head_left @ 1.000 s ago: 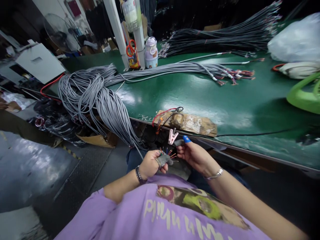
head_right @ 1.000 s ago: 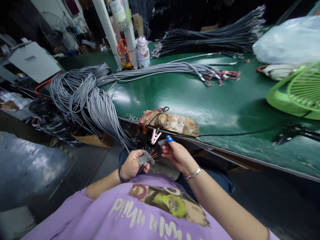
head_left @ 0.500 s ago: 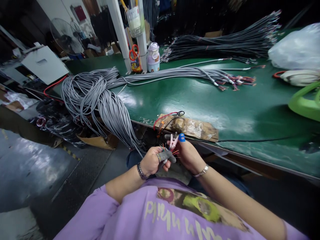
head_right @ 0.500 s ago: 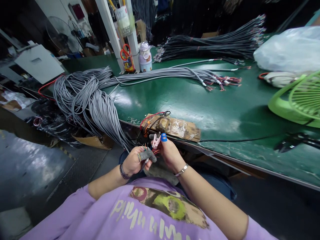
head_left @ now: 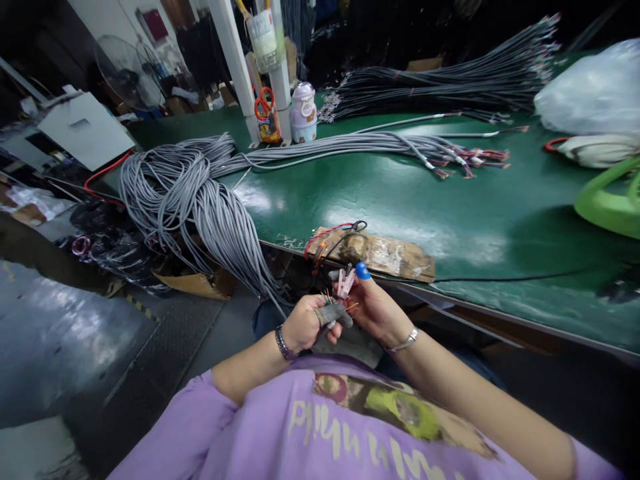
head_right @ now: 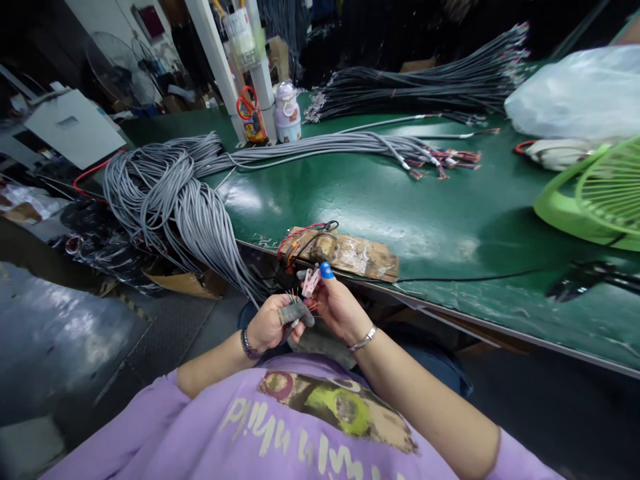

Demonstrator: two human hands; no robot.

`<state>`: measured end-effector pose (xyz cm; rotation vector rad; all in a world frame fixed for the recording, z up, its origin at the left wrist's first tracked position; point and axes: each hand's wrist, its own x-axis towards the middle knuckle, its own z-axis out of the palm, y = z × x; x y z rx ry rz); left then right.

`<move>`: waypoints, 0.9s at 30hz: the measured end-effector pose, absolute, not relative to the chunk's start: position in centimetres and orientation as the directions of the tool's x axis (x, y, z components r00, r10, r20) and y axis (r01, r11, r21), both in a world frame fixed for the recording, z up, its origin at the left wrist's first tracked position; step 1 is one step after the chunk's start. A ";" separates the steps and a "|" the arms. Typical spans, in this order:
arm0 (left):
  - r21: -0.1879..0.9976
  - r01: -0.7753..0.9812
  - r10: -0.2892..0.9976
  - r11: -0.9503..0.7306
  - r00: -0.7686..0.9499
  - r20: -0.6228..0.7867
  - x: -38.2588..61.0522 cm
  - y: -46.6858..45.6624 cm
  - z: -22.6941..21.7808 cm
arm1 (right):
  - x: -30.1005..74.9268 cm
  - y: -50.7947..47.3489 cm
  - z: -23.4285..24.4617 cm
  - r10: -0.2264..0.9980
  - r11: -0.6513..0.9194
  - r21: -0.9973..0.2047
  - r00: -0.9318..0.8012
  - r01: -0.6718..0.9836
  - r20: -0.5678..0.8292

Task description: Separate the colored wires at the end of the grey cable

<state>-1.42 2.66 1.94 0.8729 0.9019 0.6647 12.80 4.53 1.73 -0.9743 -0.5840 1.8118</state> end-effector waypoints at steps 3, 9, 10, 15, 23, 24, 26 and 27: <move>0.870 -0.133 0.800 0.474 0.478 -0.363 -1.8 2.2 1.5 | 13.1 4.4 1.8 0.897 -0.441 -0.709 -0.257 -0.550 -0.359; 0.914 -0.190 0.870 0.359 0.423 -0.254 -2.2 1.2 1.2 | 13.3 4.3 2.0 0.904 -0.427 -0.714 -0.255 -0.554 -0.343; 0.920 -0.197 0.883 0.338 0.406 -0.238 -2.1 1.2 1.3 | 13.3 4.3 2.0 0.908 -0.419 -0.724 -0.255 -0.548 -0.333; 0.909 -0.238 0.903 0.341 0.353 -0.246 -1.1 1.2 2.0 | 13.1 4.3 1.7 0.919 -0.394 -0.766 -0.233 -0.508 -0.318; 0.872 -0.273 0.892 0.406 0.327 -0.313 -0.2 1.5 2.1 | 12.8 4.3 0.7 0.948 -0.313 -0.824 -0.212 -0.473 -0.238; 0.869 -0.272 0.889 0.412 0.331 -0.317 -0.2 1.5 2.2 | 12.8 4.2 0.6 0.953 -0.298 -0.817 -0.204 -0.493 -0.225; 0.866 -0.272 0.885 0.419 0.337 -0.322 -0.2 1.5 2.2 | 12.7 4.2 0.4 0.958 -0.283 -0.803 -0.189 -0.525 -0.214; 0.865 -0.272 0.884 0.421 0.338 -0.324 -0.1 1.5 2.2 | 12.6 4.2 0.3 0.958 -0.286 -0.793 -0.190 -0.538 -0.217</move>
